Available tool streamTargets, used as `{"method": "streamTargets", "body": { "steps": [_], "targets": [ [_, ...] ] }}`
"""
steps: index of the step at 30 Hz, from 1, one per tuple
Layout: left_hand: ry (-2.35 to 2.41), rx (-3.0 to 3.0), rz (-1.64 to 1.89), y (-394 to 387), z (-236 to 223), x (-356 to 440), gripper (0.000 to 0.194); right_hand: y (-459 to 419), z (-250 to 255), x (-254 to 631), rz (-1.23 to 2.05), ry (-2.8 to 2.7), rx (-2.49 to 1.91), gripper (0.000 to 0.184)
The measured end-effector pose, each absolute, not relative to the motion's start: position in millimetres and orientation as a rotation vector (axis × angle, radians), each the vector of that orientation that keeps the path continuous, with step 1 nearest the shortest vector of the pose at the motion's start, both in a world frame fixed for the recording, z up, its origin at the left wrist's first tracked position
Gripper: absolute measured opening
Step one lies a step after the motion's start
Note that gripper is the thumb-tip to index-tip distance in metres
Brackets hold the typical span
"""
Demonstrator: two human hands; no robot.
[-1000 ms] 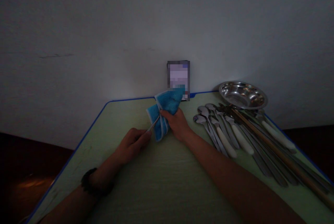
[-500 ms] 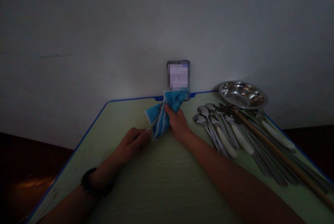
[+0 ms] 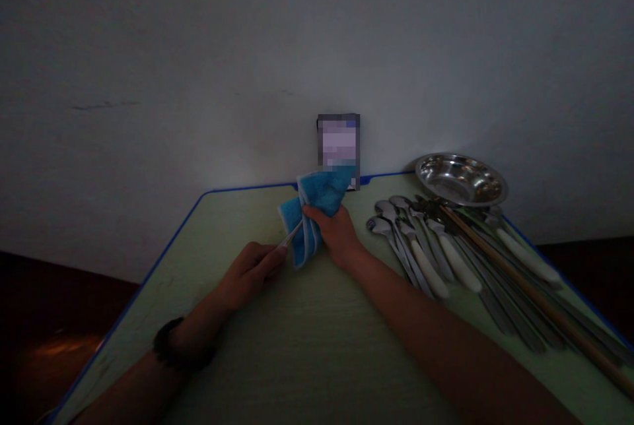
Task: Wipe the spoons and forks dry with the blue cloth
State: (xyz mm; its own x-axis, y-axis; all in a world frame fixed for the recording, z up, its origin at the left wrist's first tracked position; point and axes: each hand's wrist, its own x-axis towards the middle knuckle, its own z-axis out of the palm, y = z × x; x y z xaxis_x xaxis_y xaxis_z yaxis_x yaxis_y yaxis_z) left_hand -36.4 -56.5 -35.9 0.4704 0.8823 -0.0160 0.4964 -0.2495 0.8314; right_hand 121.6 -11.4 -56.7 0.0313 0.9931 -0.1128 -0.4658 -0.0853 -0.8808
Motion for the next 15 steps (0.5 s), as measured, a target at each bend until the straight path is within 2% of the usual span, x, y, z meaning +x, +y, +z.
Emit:
{"method": "streamTargets", "body": {
  "steps": [15],
  "targets": [
    [1.144,1.784,0.623,-58.2,-35.5,-35.4,0.043,-11.5,-50.5,117.3,1.470,-0.588,-0.901,0.021]
  ]
}}
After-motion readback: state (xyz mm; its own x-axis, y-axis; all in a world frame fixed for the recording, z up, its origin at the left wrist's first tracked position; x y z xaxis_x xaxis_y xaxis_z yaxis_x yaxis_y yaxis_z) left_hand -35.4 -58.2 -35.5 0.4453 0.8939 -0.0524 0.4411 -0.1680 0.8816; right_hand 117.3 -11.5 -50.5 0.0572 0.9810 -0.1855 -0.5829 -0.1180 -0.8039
